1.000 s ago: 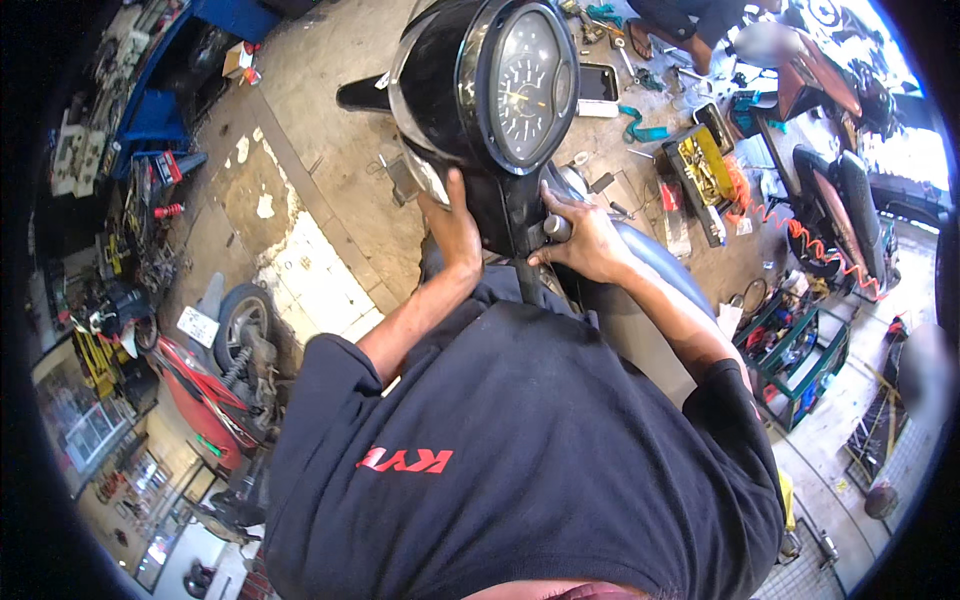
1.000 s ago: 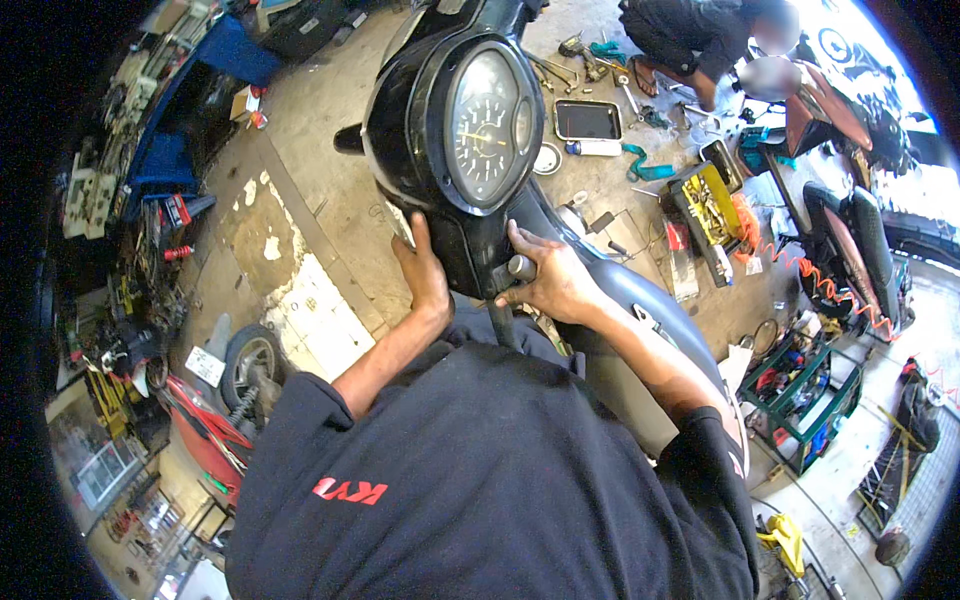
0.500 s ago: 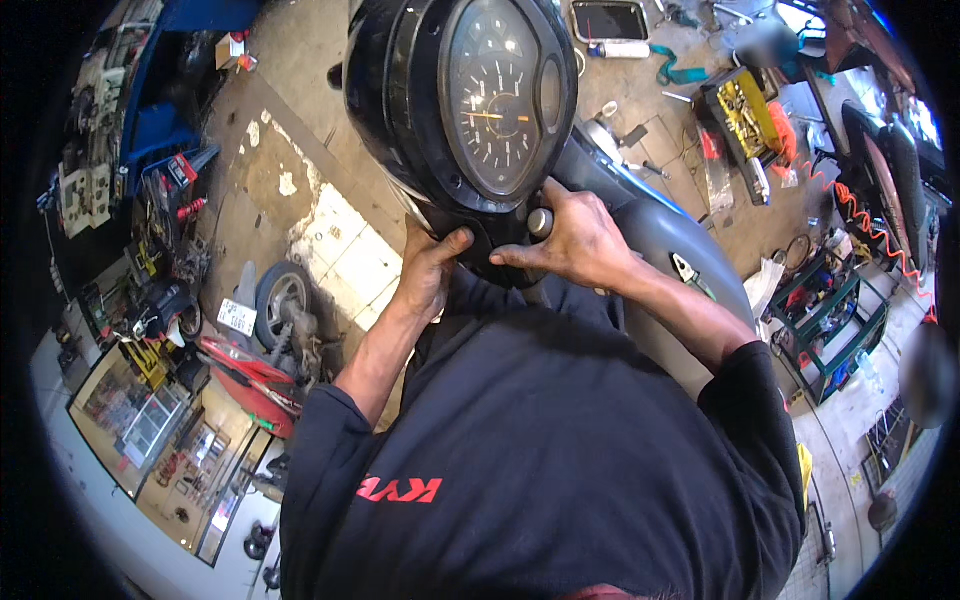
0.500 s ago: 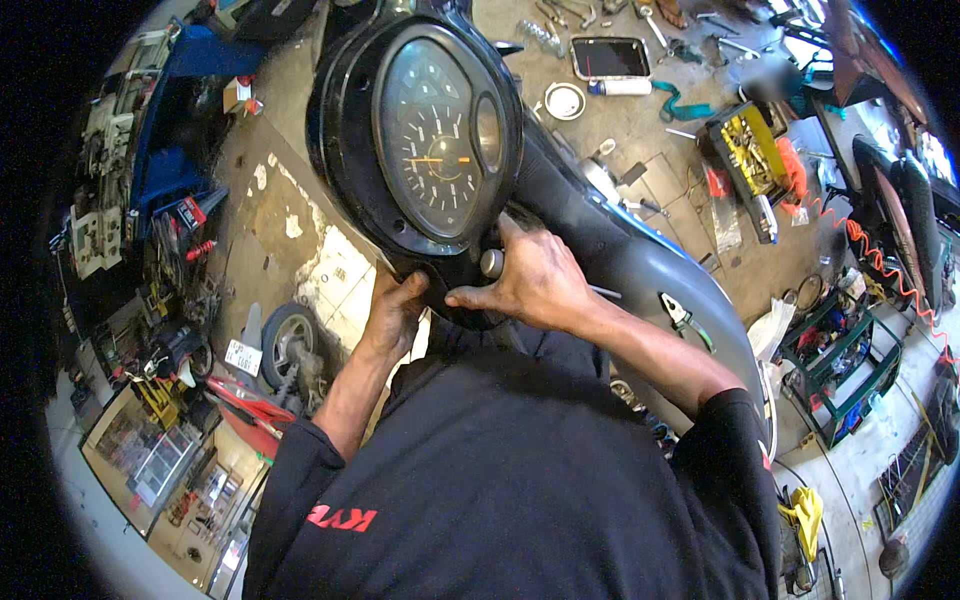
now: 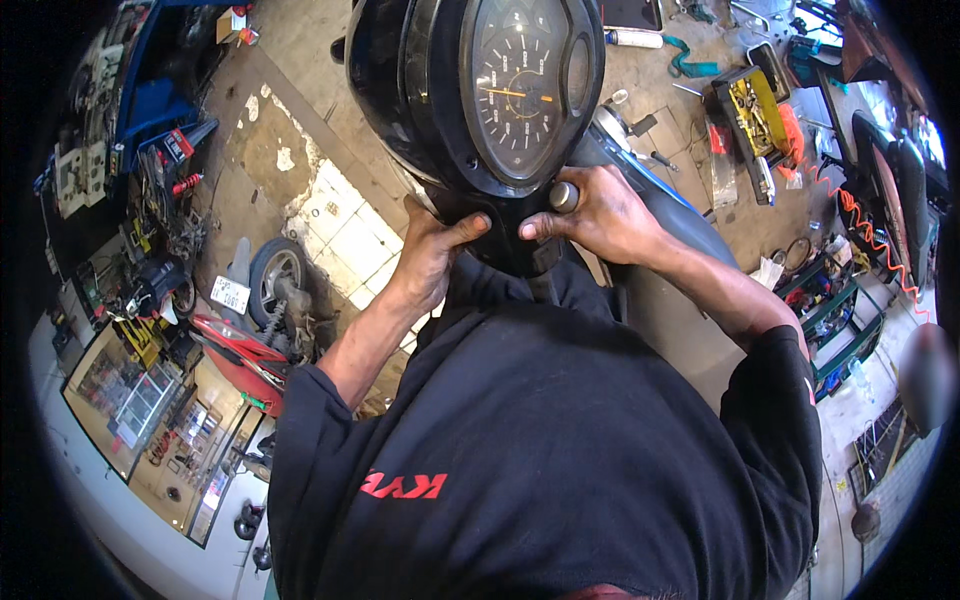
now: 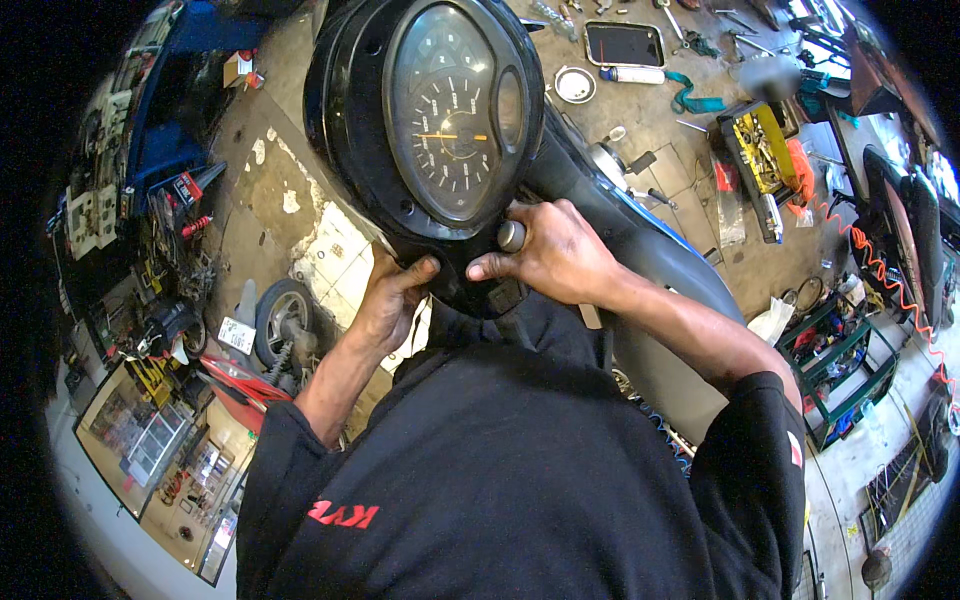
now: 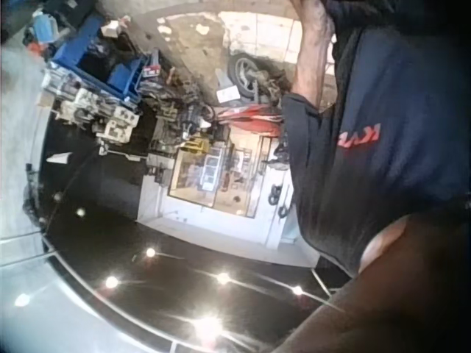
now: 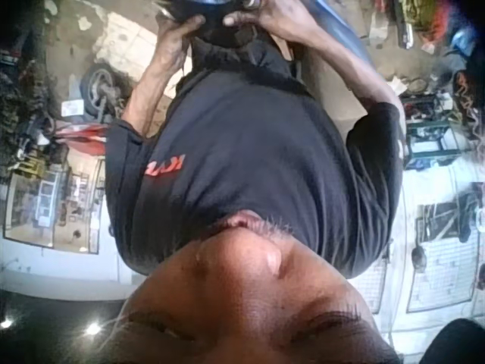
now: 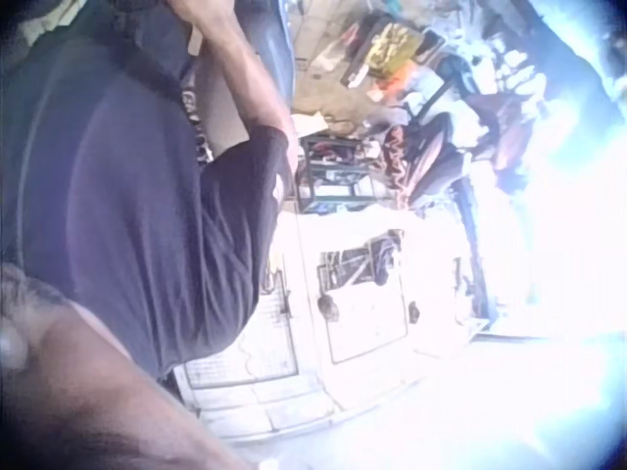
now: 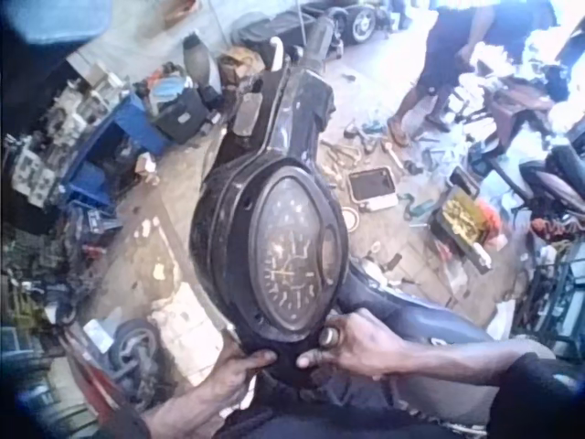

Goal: The person uses a screwdriver to remove screws from the instrument cluster of a motorcycle and then attaches a side mirror by hand.

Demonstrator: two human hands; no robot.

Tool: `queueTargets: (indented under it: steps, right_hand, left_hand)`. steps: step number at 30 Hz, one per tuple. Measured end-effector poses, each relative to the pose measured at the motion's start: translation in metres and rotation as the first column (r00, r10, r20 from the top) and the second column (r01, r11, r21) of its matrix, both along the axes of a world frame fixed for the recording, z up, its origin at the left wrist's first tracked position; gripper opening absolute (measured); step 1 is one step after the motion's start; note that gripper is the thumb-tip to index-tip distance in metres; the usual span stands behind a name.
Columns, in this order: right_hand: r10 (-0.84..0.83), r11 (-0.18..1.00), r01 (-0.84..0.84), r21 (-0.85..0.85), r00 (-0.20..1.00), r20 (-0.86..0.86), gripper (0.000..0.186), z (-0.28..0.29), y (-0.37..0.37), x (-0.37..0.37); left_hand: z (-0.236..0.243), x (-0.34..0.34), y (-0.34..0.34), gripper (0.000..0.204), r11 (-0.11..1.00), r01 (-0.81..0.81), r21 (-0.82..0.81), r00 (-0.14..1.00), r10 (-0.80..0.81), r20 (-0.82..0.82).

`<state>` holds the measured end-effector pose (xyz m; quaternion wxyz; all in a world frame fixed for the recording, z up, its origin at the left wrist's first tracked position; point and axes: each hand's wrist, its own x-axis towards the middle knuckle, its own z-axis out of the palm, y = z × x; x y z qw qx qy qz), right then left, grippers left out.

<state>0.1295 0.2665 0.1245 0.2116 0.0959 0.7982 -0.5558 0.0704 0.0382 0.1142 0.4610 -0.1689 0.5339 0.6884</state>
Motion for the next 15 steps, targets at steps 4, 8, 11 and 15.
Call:
queueTargets:
  steps: [4,8,11,15]
  right_hand:
    - [0.032,0.998,-0.040,0.045,0.985,0.171,0.068,0.009,0.000,-0.006]
    - [-0.007,0.999,-0.001,0.045,0.984,0.180,0.072,0.009,-0.002,-0.004]
    - [-0.053,0.998,0.048,0.041,0.991,0.122,0.074,-0.006,-0.006,0.005]
    - [-0.053,0.998,0.052,0.029,0.998,0.031,0.073,0.000,-0.011,0.004]
  left_hand:
    - [0.006,0.006,0.002,0.073,0.999,0.011,-0.034,1.000,-0.011,-0.016]
    - [0.005,0.008,-0.001,0.065,0.998,0.066,0.004,0.997,-0.066,-0.031]
    - [0.004,0.014,0.003,0.065,1.000,0.005,0.001,0.993,-0.005,-0.117]
    - [0.004,0.022,0.007,0.069,0.996,-0.086,0.020,0.980,0.089,-0.176]
